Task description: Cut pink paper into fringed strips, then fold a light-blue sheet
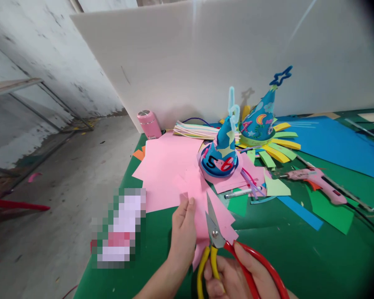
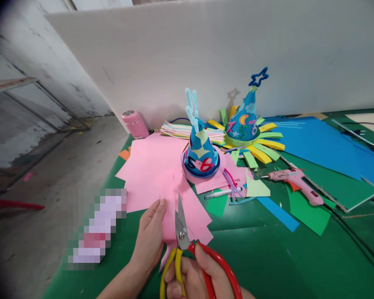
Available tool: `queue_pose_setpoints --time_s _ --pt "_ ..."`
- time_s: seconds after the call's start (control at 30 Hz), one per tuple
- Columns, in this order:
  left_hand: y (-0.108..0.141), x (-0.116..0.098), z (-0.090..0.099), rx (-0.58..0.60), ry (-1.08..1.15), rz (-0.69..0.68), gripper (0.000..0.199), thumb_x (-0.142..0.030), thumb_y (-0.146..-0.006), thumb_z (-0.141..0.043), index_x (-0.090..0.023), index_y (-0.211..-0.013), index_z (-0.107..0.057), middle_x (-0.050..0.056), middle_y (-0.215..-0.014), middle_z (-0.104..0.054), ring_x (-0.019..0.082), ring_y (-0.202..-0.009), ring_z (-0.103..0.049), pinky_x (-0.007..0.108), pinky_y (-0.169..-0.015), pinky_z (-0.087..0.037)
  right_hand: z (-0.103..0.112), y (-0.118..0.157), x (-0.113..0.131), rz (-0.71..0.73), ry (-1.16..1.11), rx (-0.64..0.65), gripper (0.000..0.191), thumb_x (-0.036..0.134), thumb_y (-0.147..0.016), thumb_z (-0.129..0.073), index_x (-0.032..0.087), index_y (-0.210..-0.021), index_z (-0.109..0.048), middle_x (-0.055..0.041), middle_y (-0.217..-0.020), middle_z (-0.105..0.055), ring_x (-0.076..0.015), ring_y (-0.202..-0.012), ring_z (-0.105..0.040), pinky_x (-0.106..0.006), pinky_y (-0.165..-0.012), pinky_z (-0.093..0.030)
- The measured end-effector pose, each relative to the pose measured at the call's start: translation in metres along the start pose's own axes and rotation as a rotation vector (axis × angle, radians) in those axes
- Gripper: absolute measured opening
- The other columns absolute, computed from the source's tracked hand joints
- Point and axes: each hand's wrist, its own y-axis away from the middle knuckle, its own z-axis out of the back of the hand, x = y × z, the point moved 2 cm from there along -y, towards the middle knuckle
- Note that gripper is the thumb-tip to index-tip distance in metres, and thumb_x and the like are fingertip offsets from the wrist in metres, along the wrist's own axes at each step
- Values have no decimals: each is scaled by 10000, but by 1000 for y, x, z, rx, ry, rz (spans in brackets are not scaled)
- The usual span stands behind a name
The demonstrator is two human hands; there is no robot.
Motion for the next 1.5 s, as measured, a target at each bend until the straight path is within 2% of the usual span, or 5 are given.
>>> queue_pose_setpoints --time_s 0.2,0.77,0.93,1.3,1.5 --pt "5 -1 1 -76 48 18 195 -345 -754 -548 -175 -666 -513 -55 -592 -481 86 -573 -433 176 -539 -345 1 1 -2 22 13 -3 638 686 -652 -415 86 -848 -511 -3 -642 -399 -80 -502 -320 -210 -505 -161" --pt "10 1 -1 -100 222 149 181 -306 -680 -623 -166 -610 -530 -67 -491 -468 67 -433 -410 178 -441 -309 4 1 -10 78 22 -94 658 680 -679 -371 65 -838 -546 -20 -634 -428 -79 -503 -361 -197 -514 -202" --pt "9 4 1 -86 135 88 188 -324 -682 -620 -170 -609 -543 -77 -467 -424 62 -421 -373 176 -434 -280 1 1 -9 141 33 -119 655 670 -705 -315 78 -807 -576 -20 -633 -421 -90 -521 -344 -214 -579 -268" --pt "10 6 6 -12 -61 24 286 -377 -701 -591 -151 -550 -500 -48 -513 -430 70 -476 -341 186 -442 -272 2 3 -7 140 19 -117 698 705 -689 -291 74 -794 -571 -25 -608 -438 -84 -496 -339 -201 -518 -199" --pt "9 3 10 -21 -20 37 257 -348 -678 -613 -143 -547 -529 -36 -532 -489 78 -495 -404 186 -482 -322 5 3 -6 122 -5 -74 657 681 -700 -337 79 -820 -573 -19 -600 -445 -87 -496 -377 -204 -515 -216"
